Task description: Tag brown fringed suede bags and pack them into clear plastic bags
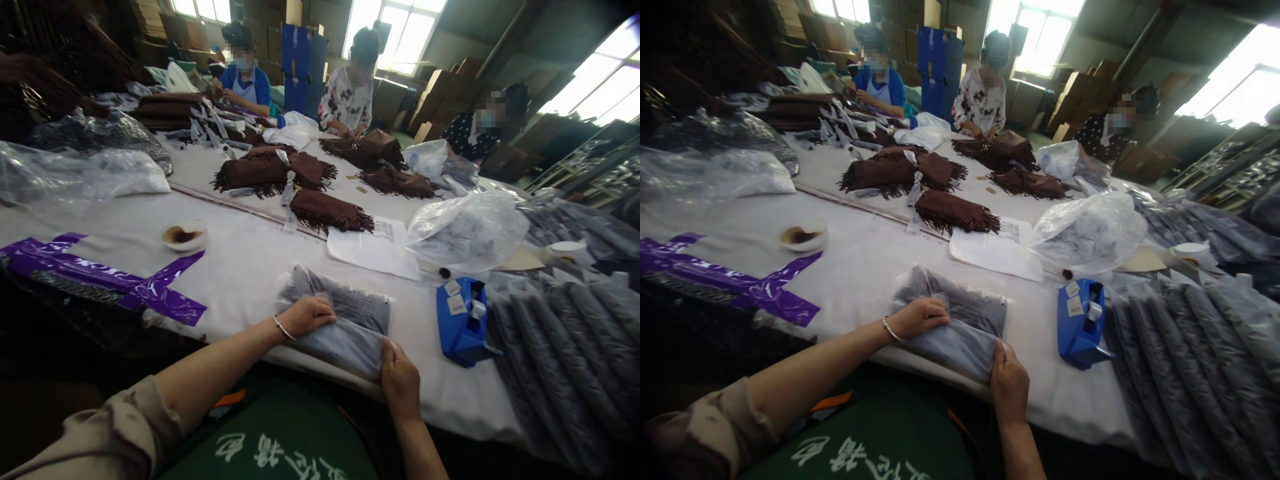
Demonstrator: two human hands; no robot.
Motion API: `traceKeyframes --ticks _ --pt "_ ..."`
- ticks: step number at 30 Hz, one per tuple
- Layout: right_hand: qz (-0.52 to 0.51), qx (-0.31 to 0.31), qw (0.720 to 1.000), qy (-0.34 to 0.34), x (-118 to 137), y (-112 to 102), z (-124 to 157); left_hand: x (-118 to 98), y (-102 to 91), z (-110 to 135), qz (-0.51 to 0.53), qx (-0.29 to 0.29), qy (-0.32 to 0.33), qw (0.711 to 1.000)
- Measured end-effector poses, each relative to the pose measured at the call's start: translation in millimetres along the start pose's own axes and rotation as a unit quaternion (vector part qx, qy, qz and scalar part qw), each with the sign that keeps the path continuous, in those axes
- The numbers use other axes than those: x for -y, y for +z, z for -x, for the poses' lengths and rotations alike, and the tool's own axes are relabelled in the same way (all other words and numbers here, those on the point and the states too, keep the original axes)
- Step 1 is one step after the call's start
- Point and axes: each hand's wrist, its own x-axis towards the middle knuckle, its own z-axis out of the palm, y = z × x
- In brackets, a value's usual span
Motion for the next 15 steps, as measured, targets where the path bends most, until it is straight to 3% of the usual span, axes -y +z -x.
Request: traceKeyframes --ticks 7,13,15 --pt "-0.125 0.008 0.992 0.026 -0.9 -6.6 -11.1 -9.4 12.2 -5.4 -0.22 0.012 -0.108 0.97" --pt "-0.197 -0.024 0.979 0.05 -25.8 -21.5 -22.7 -14.2 8.6 -11.6 -0.244 0.032 -0.15 0.958" --pt "-0.231 -0.075 0.967 0.08 -46.2 -37.0 -29.5 -11.1 8.1 -13.7 -0.234 0.034 -0.154 0.959"
